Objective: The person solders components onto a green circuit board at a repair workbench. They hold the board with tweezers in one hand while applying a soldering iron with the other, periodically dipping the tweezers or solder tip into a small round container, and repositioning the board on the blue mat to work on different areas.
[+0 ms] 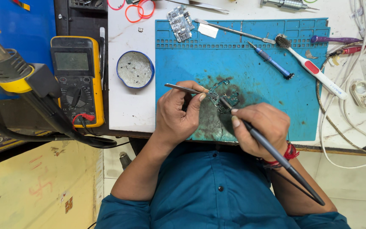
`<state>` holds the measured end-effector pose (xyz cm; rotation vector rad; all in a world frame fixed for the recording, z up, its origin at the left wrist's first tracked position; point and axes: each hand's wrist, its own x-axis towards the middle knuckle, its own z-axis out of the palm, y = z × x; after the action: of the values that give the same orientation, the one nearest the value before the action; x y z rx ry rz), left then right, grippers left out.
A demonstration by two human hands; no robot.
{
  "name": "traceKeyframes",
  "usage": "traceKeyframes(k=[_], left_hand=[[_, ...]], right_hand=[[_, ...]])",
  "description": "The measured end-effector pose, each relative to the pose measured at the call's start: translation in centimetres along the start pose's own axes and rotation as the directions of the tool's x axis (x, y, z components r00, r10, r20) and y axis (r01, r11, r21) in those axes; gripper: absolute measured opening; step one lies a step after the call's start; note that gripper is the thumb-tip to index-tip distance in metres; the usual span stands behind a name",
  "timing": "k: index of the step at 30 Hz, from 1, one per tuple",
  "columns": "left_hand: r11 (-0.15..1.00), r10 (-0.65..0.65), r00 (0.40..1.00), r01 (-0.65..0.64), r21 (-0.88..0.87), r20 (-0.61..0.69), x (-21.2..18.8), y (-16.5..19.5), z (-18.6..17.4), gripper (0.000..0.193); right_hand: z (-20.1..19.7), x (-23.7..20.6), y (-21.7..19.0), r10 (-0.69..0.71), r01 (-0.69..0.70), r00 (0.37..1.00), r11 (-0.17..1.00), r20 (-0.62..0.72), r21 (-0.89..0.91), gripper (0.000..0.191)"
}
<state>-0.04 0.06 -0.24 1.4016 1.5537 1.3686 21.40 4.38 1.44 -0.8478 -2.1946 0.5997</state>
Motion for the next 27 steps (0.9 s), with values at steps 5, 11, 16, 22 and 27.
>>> traceKeyframes(k=[5,11,16,22,27], left_hand=[[0.999,0.024,1.000,-0.024,-0.028,-0.012,0.0,0.0,0.0,0.009],[1.000,-0.004,1.000,0.004,0.001,-0.014,0.0,0.1,0.1,0.008],[1.000,0.019,1.000,-0.019,-0.024,-0.015,0.1,0.2,0.1,0.009],[1.000,-0.014,1.000,0.014,0.004,-0.003,0.0,0.1,0.0,0.008],[0.998,0.027,1.000,-0.026,0.051,-0.013,0.0,0.2,0.0,0.008]], right_hand=[[0.4,-0.6,0.5,0.058,-0.057,0.993,0.998,-0.102,0.008,0.016],[0.3,-1.0,0.6,0.043,-0.046,0.995,0.998,-0.087,-0.032,0.024],[0.9,-1.0,0.2,0.051,-0.048,0.993,0.999,-0.106,0.026,0.011],[0.9,-0.6,0.3,0.020,-0.018,0.998,1.000,-0.057,0.024,0.008],[1.0,-0.4,0.2,0.014,-0.014,0.999,1.000,-0.045,0.002,0.009]])
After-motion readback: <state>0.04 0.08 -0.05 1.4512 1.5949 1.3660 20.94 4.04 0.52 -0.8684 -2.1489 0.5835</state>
